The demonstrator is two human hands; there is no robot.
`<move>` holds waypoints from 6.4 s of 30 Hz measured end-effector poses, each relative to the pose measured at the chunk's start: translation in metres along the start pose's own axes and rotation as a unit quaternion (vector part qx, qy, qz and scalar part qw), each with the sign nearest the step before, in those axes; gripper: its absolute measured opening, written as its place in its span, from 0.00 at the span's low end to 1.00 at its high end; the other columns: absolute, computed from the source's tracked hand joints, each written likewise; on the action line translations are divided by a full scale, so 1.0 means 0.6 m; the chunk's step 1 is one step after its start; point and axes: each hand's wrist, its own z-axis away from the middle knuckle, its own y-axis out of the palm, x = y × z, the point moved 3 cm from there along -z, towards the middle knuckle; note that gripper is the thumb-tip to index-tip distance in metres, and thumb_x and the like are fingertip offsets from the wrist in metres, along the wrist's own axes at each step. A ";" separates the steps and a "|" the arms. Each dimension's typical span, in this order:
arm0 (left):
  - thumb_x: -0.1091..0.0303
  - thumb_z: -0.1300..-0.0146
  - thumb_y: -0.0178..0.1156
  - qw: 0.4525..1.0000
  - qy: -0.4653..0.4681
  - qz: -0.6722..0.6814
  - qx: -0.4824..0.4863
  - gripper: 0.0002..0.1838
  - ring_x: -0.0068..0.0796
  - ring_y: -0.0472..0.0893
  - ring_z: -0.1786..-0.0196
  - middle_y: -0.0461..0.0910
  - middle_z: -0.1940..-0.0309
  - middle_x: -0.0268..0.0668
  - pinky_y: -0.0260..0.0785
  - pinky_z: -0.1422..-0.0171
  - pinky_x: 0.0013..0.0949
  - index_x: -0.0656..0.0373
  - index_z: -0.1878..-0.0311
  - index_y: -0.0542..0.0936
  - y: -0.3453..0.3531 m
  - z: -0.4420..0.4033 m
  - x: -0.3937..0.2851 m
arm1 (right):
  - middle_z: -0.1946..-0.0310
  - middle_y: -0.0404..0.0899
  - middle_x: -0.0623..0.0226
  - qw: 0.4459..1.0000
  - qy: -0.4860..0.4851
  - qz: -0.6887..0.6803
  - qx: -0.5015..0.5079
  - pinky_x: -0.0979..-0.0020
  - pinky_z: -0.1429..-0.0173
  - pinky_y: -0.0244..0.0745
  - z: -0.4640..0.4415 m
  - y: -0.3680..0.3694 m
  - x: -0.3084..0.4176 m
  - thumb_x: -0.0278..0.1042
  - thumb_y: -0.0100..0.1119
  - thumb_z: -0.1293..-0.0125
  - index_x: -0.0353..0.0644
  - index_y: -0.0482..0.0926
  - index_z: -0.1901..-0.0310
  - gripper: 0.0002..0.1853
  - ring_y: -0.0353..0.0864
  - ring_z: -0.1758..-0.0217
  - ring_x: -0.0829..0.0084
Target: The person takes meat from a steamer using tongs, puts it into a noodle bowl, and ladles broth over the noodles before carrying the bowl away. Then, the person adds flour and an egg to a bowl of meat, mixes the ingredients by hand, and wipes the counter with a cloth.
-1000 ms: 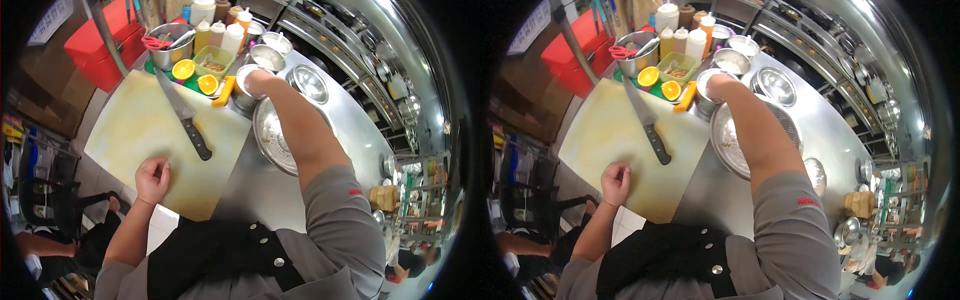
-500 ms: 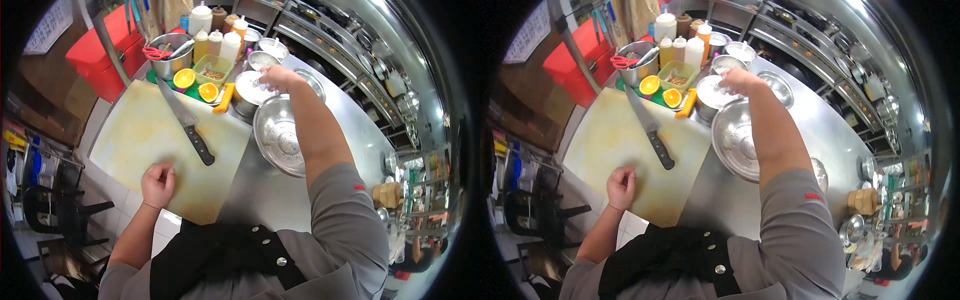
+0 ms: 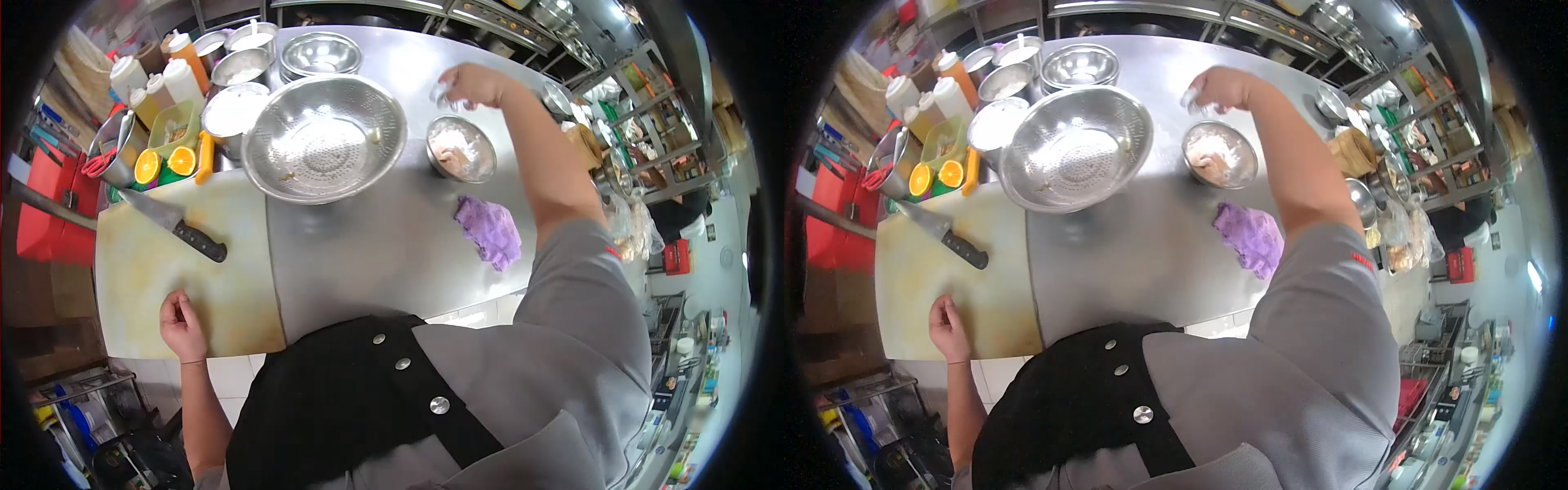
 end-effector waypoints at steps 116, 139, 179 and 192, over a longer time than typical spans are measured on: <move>0.62 0.25 0.57 0.997 0.028 -0.078 -0.007 0.13 0.14 0.68 0.71 0.75 0.74 0.25 0.63 0.67 0.23 0.64 0.59 0.81 -0.004 -0.012 0.003 | 0.45 0.81 0.46 0.986 0.003 0.107 -0.126 0.62 0.35 0.74 0.119 0.202 -0.166 0.45 0.73 0.52 0.38 0.72 0.34 0.42 0.80 0.39 0.54; 0.73 0.27 0.55 0.995 -0.100 -0.021 -0.011 0.06 0.19 0.76 0.59 0.81 0.62 0.33 0.71 0.51 0.25 0.64 0.56 0.80 0.174 0.535 -0.212 | 0.44 0.80 0.53 0.959 -0.195 0.182 -0.091 0.59 0.38 0.75 0.110 0.153 -0.194 0.41 0.70 0.47 0.48 0.77 0.37 0.32 0.79 0.41 0.52; 0.50 0.35 0.64 0.856 -0.218 -0.291 0.367 0.18 0.40 0.87 0.64 0.87 0.68 0.43 0.77 0.60 0.41 0.56 0.54 0.83 0.472 0.612 0.056 | 0.53 0.85 0.72 0.935 -0.170 -0.198 -0.239 0.65 0.54 0.79 0.425 -0.268 -0.449 0.45 0.65 0.37 0.52 0.84 0.48 0.17 0.84 0.56 0.75; 0.45 0.36 0.62 0.809 -0.357 -0.318 0.341 0.23 0.47 0.86 0.56 0.87 0.62 0.46 0.77 0.52 0.45 0.57 0.54 0.84 0.681 0.823 -0.162 | 0.69 0.82 0.69 0.934 0.052 0.297 -0.193 0.69 0.65 0.72 0.405 -0.642 -1.367 0.45 0.61 0.38 0.47 0.83 0.66 0.10 0.80 0.65 0.72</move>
